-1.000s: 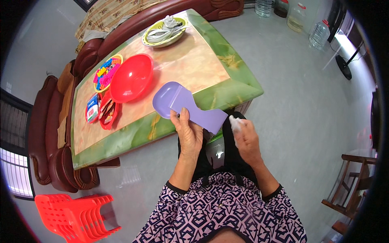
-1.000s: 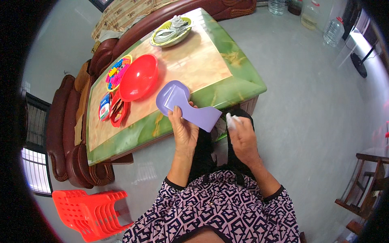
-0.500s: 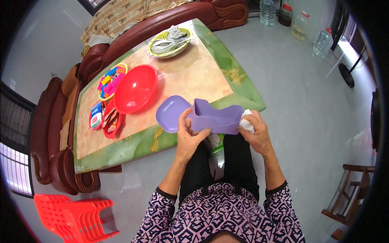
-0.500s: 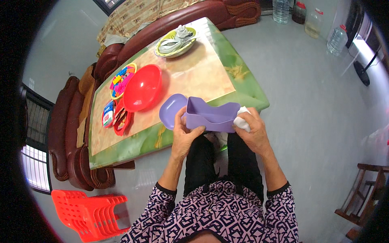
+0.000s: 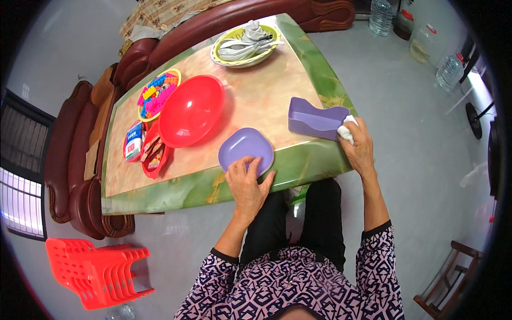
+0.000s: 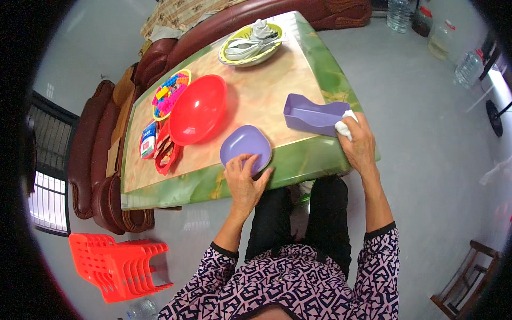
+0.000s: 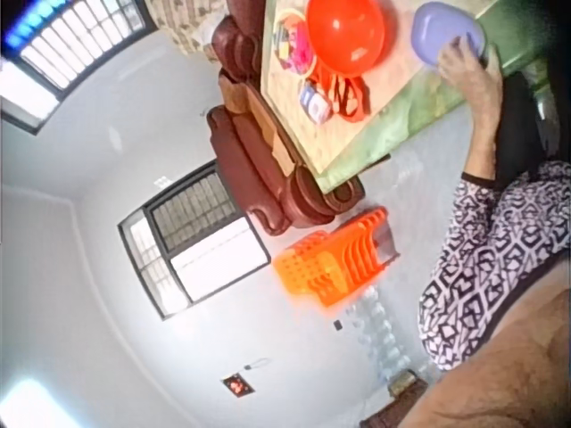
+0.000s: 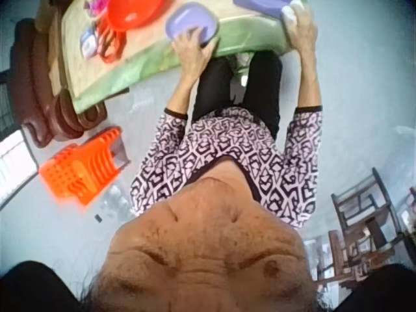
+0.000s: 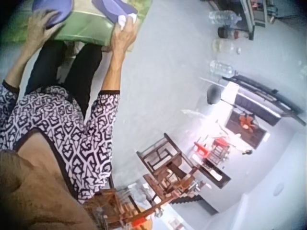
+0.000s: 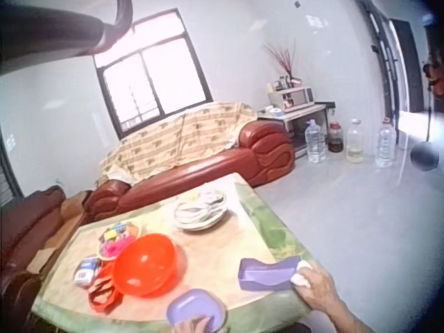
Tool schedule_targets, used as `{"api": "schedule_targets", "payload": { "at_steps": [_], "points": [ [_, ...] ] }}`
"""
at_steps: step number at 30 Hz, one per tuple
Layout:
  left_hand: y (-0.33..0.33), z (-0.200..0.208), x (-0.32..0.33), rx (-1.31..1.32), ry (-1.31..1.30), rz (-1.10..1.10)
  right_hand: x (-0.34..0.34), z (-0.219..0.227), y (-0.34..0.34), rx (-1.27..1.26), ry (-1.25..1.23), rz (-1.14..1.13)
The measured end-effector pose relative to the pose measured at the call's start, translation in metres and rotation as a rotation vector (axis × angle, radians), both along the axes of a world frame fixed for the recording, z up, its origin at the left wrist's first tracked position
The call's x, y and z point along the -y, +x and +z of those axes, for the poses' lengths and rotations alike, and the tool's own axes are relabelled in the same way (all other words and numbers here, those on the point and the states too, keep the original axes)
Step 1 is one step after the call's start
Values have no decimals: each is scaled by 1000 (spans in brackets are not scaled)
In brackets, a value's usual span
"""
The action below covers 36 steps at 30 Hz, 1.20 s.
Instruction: The person sits on the floor and wipes a table surface with a white cloth. They handle various items on the table, including small red packets, a blue and white package, and a purple plastic container, wiping each item individually before placing them back on the table.
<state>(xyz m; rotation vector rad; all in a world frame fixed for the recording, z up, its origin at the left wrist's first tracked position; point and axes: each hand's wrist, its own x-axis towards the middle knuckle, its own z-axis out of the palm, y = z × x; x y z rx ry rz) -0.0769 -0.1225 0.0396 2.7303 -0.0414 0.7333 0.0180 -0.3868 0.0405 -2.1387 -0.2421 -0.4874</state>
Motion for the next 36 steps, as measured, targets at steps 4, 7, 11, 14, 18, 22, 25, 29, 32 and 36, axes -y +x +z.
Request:
{"api": "schedule_targets", "payload": {
  "at_steps": [4,7,11,14,18,22,25,29,32,36],
  "points": [
    [4,-9,-7,-19,30,-43,-15,-3,19,35,-62,-21],
    [6,-17,-10,59,2,-90,-27,-5,29,45,-75,-30],
    [9,-15,-15,70,-71,-107,-33,-10,35,82,-103,-31],
    [10,-9,-22,38,-88,-111,-36,-7,32,30,-49,-5],
    [7,-9,-29,68,-66,-159,-39,2,14,66,87,3],
    [7,-2,-29,159,-92,-179,-32,-3,-11,60,159,-51],
    [11,6,-33,221,-122,-172,-28,-11,-29,11,179,-56],
    [14,18,-30,440,-184,-170,-27,-12,-55,-64,274,-29],
    [-1,39,-12,445,-57,-309,-38,0,-71,-201,548,72],
    [-31,33,24,440,36,-574,-63,21,-88,-465,829,293]
  ]
}}
